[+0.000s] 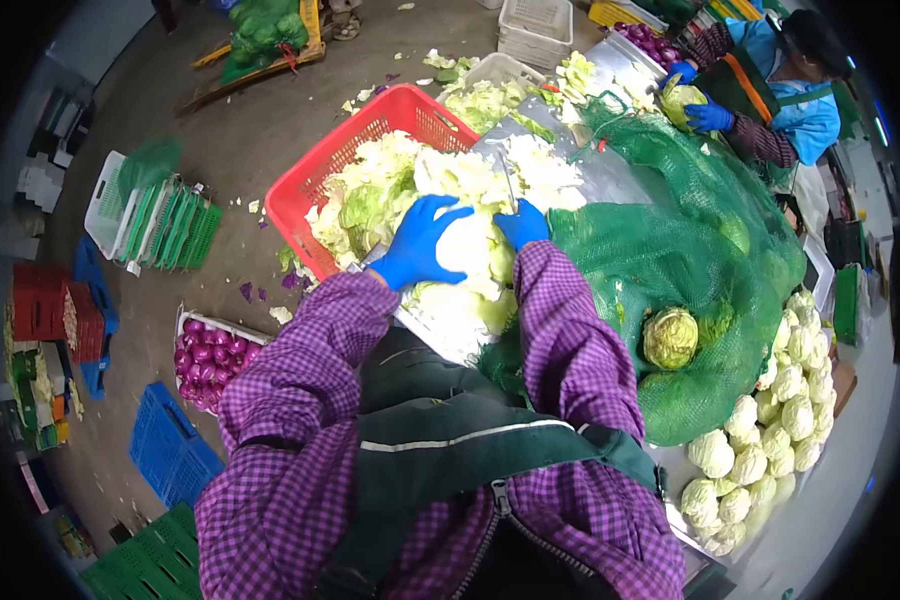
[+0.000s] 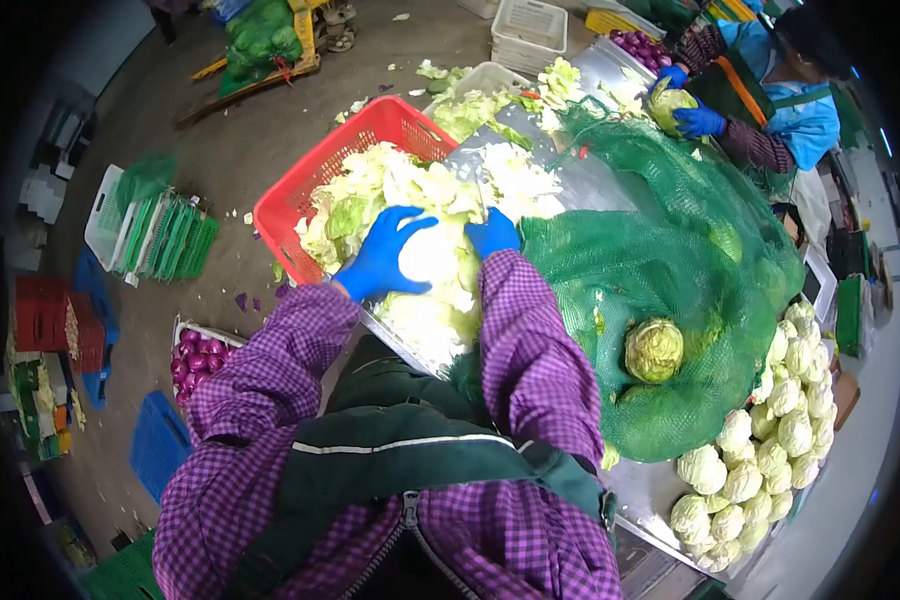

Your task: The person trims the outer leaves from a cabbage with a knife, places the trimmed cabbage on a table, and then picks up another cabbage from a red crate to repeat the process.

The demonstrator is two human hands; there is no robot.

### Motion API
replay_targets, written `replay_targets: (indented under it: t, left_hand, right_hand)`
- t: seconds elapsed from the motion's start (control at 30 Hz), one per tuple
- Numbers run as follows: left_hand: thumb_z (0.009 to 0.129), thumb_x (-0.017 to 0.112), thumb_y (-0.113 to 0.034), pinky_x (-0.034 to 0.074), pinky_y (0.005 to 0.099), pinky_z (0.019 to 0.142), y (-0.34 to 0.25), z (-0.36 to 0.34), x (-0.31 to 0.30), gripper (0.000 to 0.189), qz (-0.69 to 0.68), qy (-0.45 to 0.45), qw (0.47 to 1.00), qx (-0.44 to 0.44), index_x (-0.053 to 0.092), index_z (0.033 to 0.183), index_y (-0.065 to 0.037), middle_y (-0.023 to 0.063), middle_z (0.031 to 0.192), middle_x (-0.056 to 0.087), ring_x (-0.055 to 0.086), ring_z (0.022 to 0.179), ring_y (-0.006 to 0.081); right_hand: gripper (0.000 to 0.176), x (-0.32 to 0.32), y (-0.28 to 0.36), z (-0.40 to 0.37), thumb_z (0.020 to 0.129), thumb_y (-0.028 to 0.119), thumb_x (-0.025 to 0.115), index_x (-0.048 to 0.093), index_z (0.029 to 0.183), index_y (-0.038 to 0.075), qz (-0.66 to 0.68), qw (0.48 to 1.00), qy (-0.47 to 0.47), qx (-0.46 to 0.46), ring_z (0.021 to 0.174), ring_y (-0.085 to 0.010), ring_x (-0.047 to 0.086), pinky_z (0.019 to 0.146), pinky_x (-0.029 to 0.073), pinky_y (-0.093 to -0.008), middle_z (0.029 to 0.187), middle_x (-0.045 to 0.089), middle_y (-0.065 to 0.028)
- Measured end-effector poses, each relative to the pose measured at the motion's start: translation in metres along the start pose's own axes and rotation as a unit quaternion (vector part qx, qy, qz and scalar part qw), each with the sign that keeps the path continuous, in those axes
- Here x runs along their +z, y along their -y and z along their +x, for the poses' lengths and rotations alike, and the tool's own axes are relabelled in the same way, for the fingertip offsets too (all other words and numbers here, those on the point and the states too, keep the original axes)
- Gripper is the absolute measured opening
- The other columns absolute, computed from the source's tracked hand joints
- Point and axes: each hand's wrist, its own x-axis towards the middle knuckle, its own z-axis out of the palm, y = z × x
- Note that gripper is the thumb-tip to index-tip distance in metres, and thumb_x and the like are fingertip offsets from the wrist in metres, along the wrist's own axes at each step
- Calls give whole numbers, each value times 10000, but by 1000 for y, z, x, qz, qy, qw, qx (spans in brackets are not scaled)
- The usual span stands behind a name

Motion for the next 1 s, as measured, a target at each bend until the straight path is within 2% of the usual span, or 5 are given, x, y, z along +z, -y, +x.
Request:
replay_targets:
  t: [0.4,0.47,0.63,0.8,1.0]
  left_hand:
    - [591,873,-306,438,355,922,14,-48,2,753,-158,-209,910,-320,474,1156,-6,149,1116,538,539,1043,239]
    - [591,854,-386,421,387,942,5,-36,1,907,-119,-167,935,-291,419,1287,-1,184,1176,523,524,1072,287]
    - [581,801,-507,353,446,986,-7,-36,-4,1149,-47,-27,968,-245,210,1446,-35,228,1277,467,442,1133,386]
    - [598,793,-440,331,452,1002,-5,-44,-4,1074,-30,-105,984,-139,240,1443,-75,210,1377,372,413,1179,372]
    - [619,774,-381,293,471,1037,-36,-56,5,820,16,-81,994,-67,453,1329,-126,169,1409,345,362,1250,362]
  right_hand:
    - [835,-10,47,-30,632,494,776,491,1286,61,36,998,29,-35,1041,-311,598,887,463,-375,1145,608,-199]
    - [835,-5,64,-19,626,492,781,492,1282,64,103,979,53,-169,1007,-294,612,869,470,-382,1113,625,-176]
    - [583,9,57,15,689,338,737,549,1213,166,-8,992,111,-64,961,-283,623,850,481,-356,1075,643,-128]
    - [1028,18,54,2,603,529,800,384,1343,-51,161,968,150,-119,1181,-290,517,986,418,-348,1294,507,-223]
    - [450,54,59,20,721,291,644,568,1152,187,-33,999,24,-28,937,-361,617,801,479,-436,1010,646,-167]
